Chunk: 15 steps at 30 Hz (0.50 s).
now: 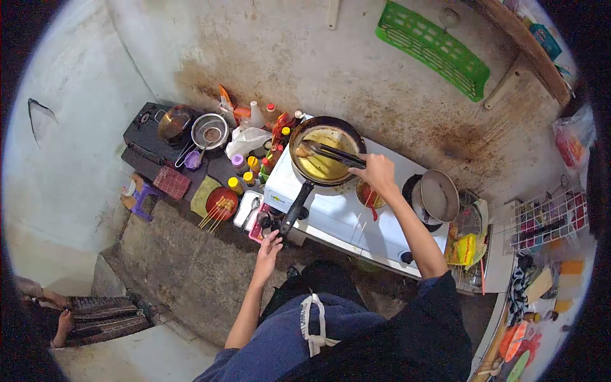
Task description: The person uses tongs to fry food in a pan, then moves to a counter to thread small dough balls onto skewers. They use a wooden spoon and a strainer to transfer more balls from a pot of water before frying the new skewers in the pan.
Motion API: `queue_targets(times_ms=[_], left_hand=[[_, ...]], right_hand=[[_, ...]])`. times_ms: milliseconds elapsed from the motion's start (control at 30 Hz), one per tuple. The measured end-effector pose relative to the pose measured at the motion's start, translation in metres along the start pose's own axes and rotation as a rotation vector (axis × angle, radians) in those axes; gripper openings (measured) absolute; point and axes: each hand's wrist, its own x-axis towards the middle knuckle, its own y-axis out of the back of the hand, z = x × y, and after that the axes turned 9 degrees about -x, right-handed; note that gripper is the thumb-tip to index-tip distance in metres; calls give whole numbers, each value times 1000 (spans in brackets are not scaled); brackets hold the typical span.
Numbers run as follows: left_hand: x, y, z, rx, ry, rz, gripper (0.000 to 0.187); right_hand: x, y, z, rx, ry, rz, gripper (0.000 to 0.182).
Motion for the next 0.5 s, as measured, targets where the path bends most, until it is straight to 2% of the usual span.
queue_targets(times_ms=[67, 167, 433, 500], left_hand=[[1, 1, -1, -10, 17, -8, 41], [2, 2, -3, -18, 22, -24, 41], [1, -2, 3, 17, 31, -37, 43], [-2, -6, 11, 1, 87, 2, 43]], right_hand=[[-1, 5, 4, 25, -58, -78, 44], [-6, 2, 6, -70, 3, -50, 45], [-6, -4, 5, -110, -11, -64, 41], [-5, -4, 5, -108, -9, -71, 41]])
